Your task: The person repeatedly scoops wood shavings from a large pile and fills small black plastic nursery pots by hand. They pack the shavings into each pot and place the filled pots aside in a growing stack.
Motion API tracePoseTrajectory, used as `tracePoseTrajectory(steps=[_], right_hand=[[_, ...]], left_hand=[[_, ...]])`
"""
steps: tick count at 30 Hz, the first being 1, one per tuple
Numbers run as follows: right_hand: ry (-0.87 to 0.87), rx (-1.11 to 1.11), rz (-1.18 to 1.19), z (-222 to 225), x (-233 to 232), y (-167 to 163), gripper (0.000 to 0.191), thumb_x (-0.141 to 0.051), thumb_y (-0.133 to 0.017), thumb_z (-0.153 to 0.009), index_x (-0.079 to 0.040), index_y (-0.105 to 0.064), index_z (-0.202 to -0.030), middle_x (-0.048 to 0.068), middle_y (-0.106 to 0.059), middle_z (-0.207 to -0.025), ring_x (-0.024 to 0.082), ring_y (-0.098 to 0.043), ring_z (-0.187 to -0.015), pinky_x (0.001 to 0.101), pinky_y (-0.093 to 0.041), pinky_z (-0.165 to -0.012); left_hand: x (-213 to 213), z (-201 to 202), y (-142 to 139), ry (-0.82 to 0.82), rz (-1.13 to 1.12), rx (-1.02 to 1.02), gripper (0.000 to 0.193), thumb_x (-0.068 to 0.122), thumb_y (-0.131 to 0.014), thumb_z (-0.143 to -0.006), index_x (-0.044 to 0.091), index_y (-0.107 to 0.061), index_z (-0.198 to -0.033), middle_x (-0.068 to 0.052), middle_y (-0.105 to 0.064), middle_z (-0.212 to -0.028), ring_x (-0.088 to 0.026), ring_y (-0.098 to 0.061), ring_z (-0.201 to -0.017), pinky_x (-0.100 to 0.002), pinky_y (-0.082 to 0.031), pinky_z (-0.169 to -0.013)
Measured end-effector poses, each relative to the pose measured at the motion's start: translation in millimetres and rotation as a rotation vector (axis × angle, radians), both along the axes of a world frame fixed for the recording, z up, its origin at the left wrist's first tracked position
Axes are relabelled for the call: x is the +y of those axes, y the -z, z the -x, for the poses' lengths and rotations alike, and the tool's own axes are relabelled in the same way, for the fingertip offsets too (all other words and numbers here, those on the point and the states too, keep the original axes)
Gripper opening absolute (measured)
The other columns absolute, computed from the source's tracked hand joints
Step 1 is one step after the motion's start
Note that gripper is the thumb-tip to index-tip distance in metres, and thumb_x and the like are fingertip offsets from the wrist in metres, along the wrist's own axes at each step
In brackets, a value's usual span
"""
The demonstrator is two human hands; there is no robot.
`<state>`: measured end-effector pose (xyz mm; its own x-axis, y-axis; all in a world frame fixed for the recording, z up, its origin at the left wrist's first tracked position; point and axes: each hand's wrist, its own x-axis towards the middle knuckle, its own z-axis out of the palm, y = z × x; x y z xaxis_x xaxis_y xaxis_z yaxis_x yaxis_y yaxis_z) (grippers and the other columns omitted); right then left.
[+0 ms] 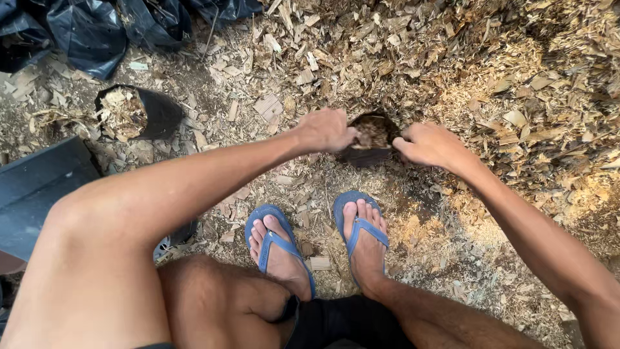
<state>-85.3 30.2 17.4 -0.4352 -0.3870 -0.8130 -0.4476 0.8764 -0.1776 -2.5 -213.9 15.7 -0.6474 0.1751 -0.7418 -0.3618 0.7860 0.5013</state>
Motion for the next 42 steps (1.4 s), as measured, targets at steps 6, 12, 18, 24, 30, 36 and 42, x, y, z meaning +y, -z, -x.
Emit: tracePoseTrajectory(steps=[6,12,18,24,30,36,42], right_hand=[[-0.068,0.098,0.153,-20,8,-13,0.057,-0.045,-0.048,-0.096,0.001,-0.075,-0.075,0.018,-0.066,-0.060,0.028,-0.065,-0.056,0.0470,-0.054,-0.063],[0.216,0.029,0.347,26,15,-46,0.067,-0.060,-0.031,-0.105,-0.008,-0.073,-0.105,0.014,-0.074,-0.103,0.027,-0.071,-0.091,0.0511,-0.054,-0.086],[-0.195,0.609,-0.002,46,11,-72,0.079,-0.055,-0.076,-0.080,-0.004,-0.051,-0.135,0.032,-0.044,-0.142,0.048,-0.048,-0.123,0.0622,-0.051,-0.091],[-0.216,0.516,0.015,25,20,-47,0.083,-0.034,-0.086,-0.072,-0.018,-0.044,-0.142,0.025,-0.040,-0.143,0.044,-0.046,-0.123,0.0571,-0.051,-0.094],[-0.047,0.583,0.219,35,37,-56,0.045,-0.008,-0.069,-0.095,-0.020,-0.060,-0.138,0.020,-0.060,-0.114,0.031,-0.060,-0.101,0.0447,-0.059,-0.087],[1.074,0.150,0.767,29,10,-85,0.020,-0.011,-0.057,-0.105,-0.018,-0.058,-0.123,0.011,-0.065,-0.100,0.019,-0.049,-0.065,0.0317,-0.047,-0.055],[1.476,-0.186,1.356,-31,-34,-40,0.012,-0.007,-0.054,-0.103,-0.012,-0.050,-0.113,0.009,-0.069,-0.100,0.022,-0.072,-0.084,0.0353,-0.065,-0.065]], left_hand=[[-3,-9,2,-0.043,-0.030,0.209,0.042,0.039,-0.050,-0.101,0.006,-0.058,-0.076,0.003,-0.045,-0.059,-0.011,-0.033,-0.045,-0.033,-0.030,-0.035],[-1,-11,-19,-0.286,-0.156,-0.092,0.052,0.049,-0.057,-0.099,0.002,-0.066,-0.078,-0.006,-0.058,-0.062,-0.014,-0.041,-0.041,-0.029,-0.031,-0.033],[10,-32,-11,-0.434,-0.259,-0.459,0.051,0.038,-0.050,-0.104,-0.010,-0.061,-0.115,-0.017,-0.067,-0.074,-0.018,-0.068,-0.048,-0.025,-0.055,-0.044],[3,-27,-1,-0.283,-0.277,0.008,0.042,0.019,-0.055,-0.095,0.005,-0.033,-0.128,-0.012,-0.056,-0.083,-0.019,-0.051,-0.054,-0.033,-0.042,-0.041],[16,-45,-33,-0.169,-0.101,0.394,0.042,0.019,-0.057,-0.099,0.004,-0.032,-0.129,-0.027,-0.041,-0.118,-0.026,-0.058,-0.061,-0.032,-0.048,-0.040],[11,-43,-42,0.282,-0.111,0.810,0.023,0.003,-0.068,-0.071,0.004,-0.068,-0.094,-0.028,-0.036,-0.141,-0.030,-0.064,-0.085,-0.032,-0.056,-0.050],[8,-44,-35,0.283,-0.047,0.704,0.011,-0.008,-0.062,-0.083,-0.003,-0.070,-0.078,-0.022,-0.038,-0.146,-0.024,-0.065,-0.090,-0.032,-0.055,-0.053]])
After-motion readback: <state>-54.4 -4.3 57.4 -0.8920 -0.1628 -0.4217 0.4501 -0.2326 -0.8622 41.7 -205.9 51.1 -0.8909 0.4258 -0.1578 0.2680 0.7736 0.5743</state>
